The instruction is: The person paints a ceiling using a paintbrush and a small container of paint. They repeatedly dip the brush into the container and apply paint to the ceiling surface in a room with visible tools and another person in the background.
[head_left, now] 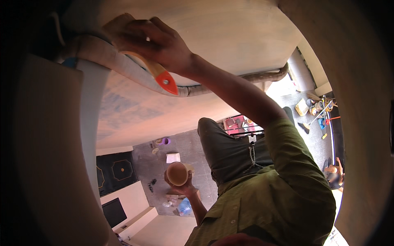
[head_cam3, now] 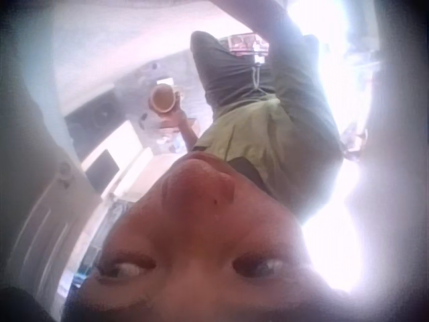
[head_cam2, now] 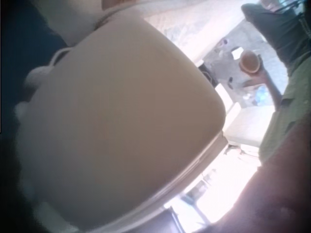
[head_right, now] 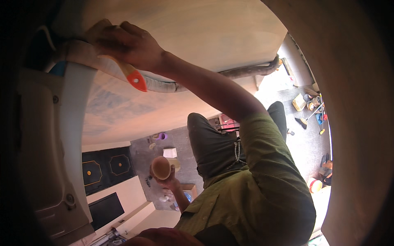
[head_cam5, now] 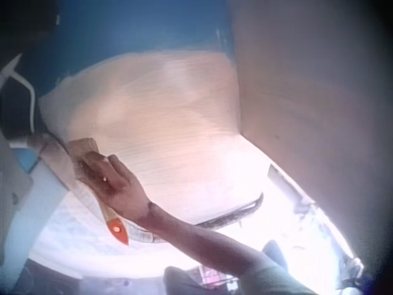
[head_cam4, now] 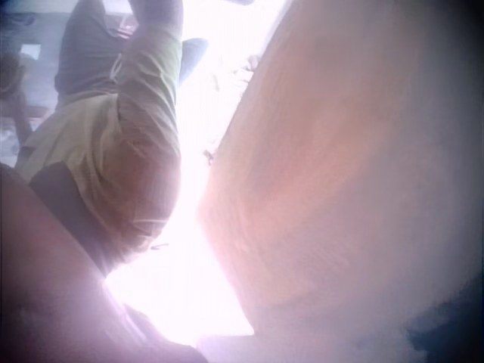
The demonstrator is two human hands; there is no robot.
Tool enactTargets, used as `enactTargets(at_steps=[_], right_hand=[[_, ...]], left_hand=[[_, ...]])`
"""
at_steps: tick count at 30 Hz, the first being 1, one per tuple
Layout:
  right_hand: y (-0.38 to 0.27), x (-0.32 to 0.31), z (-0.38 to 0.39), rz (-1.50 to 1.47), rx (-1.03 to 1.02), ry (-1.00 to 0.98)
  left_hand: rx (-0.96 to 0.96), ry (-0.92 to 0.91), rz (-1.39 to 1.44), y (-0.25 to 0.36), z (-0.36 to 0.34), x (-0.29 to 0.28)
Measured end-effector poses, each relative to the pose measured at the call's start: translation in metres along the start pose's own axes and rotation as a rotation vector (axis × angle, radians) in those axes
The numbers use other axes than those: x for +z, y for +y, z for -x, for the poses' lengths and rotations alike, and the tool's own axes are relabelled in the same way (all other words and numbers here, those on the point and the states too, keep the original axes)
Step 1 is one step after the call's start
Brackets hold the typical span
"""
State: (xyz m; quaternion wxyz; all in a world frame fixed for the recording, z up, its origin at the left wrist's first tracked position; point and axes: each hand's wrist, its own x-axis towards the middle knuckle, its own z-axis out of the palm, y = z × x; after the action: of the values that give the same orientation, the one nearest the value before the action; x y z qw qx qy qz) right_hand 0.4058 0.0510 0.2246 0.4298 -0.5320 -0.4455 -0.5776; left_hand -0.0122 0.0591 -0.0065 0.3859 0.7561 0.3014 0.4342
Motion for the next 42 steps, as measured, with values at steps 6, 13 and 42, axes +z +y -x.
enactTargets(at_steps=[6,13,42], right_hand=[[0.004,0.036,-0.068,0.244,-0.166,0.096],[0.007,0.063,-0.095,0.303,-0.110,-0.002],[-0.006,0.021,-0.018,0.348,-0.148,-0.284]], left_hand=[[-0.021,-0.020,0.028,0.001,-0.002,-0.005],[-0.007,-0.010,0.015,-0.006,-0.001,-0.005],[-0.057,0.054,0.015,-0.010,-0.001,-0.006]])
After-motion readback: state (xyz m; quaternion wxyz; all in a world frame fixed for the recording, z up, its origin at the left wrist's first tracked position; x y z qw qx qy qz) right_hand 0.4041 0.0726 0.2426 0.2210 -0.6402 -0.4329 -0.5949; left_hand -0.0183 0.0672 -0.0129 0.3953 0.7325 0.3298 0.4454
